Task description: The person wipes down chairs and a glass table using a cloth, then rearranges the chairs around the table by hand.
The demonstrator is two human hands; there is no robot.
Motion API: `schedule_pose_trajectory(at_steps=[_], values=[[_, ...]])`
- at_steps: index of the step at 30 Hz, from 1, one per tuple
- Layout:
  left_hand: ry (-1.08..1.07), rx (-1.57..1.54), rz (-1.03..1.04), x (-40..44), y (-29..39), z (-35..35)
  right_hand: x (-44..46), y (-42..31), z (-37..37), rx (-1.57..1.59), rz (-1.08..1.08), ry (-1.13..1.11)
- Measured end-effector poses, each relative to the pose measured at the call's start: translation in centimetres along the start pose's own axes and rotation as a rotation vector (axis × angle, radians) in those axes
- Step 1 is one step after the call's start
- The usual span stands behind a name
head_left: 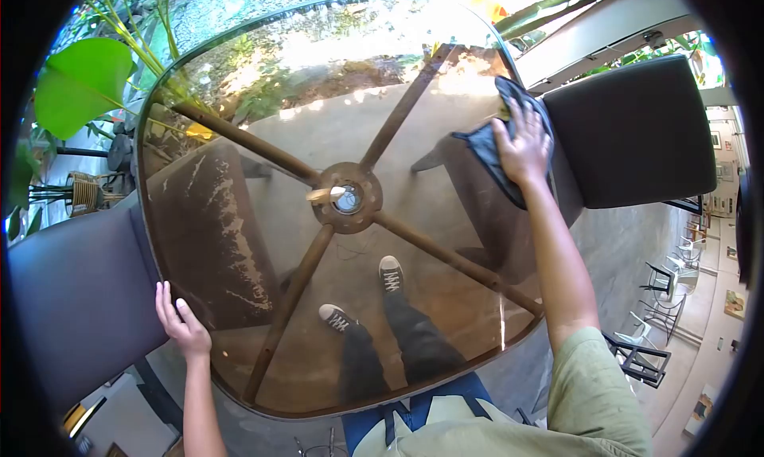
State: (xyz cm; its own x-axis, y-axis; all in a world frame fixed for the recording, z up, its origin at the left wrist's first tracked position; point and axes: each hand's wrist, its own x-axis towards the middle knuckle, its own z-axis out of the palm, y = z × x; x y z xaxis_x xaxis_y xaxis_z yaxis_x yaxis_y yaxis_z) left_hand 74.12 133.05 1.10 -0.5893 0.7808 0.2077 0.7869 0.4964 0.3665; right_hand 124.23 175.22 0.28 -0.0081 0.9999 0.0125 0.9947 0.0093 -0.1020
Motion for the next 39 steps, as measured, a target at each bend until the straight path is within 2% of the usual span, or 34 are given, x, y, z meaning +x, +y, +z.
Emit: schedule_pose_trajectory(at_steps=[4, 7, 9, 13, 19, 23, 27, 28, 31, 33, 36, 38, 39], values=[[0.011, 0.02, -0.004, 0.0, 0.9, -0.1, -2.8, 2.7, 0.3, -0.061, 0.152, 0.008], [0.026, -0.013, 0.002, 0.1, 1.3, -0.1, -4.6, 0.5, 0.7, -0.076, 0.203, -0.003], [0.041, -0.051, 0.015, 0.1, 1.0, 0.2, -5.8, -3.4, 1.2, -0.078, 0.227, -0.002], [0.044, -0.11, -0.005, 0.0, 1.0, 0.2, -9.5, -13.8, 1.1, -0.128, 0.081, -0.001], [0.082, -0.206, -0.019, 0.0, 0.6, 0.5, -15.9, -29.8, 1.6, 0.003, -0.29, -0.027], [0.146, -0.744, -0.207, 0.1, 0.0, 0.3, -21.5, -39.0, 3.0, 0.164, -0.565, 0.003], [0.236, -0.675, -0.178, -0.7, -1.6, 0.8, -27.7, -45.0, 3.6, 0.427, -0.779, 0.068], [0.26, -0.657, -0.163, -0.7, -1.9, 1.2, -29.5, -45.9, 3.9, 0.547, -0.835, 0.144], [0.294, -0.652, -0.115, -0.3, -2.7, 2.0, -33.9, -46.4, 4.2, 0.65, -1.035, 0.09], [0.325, -0.747, -0.089, -0.9, -2.9, 1.8, -34.5, -45.9, 4.3, 0.709, -1.087, 0.02], [0.254, -0.696, 0.063, -0.7, -3.1, 1.1, -34.3, -43.6, 4.3, 0.661, -1.115, -0.006], [0.291, -0.784, -0.106, -0.5, -3.7, 1.4, -33.8, -41.4, 5.2, 0.69, -1.273, -0.059], [0.269, -0.792, -0.096, -0.6, -3.8, 1.7, -33.1, -39.9, 4.9, 0.686, -1.249, -0.057]])
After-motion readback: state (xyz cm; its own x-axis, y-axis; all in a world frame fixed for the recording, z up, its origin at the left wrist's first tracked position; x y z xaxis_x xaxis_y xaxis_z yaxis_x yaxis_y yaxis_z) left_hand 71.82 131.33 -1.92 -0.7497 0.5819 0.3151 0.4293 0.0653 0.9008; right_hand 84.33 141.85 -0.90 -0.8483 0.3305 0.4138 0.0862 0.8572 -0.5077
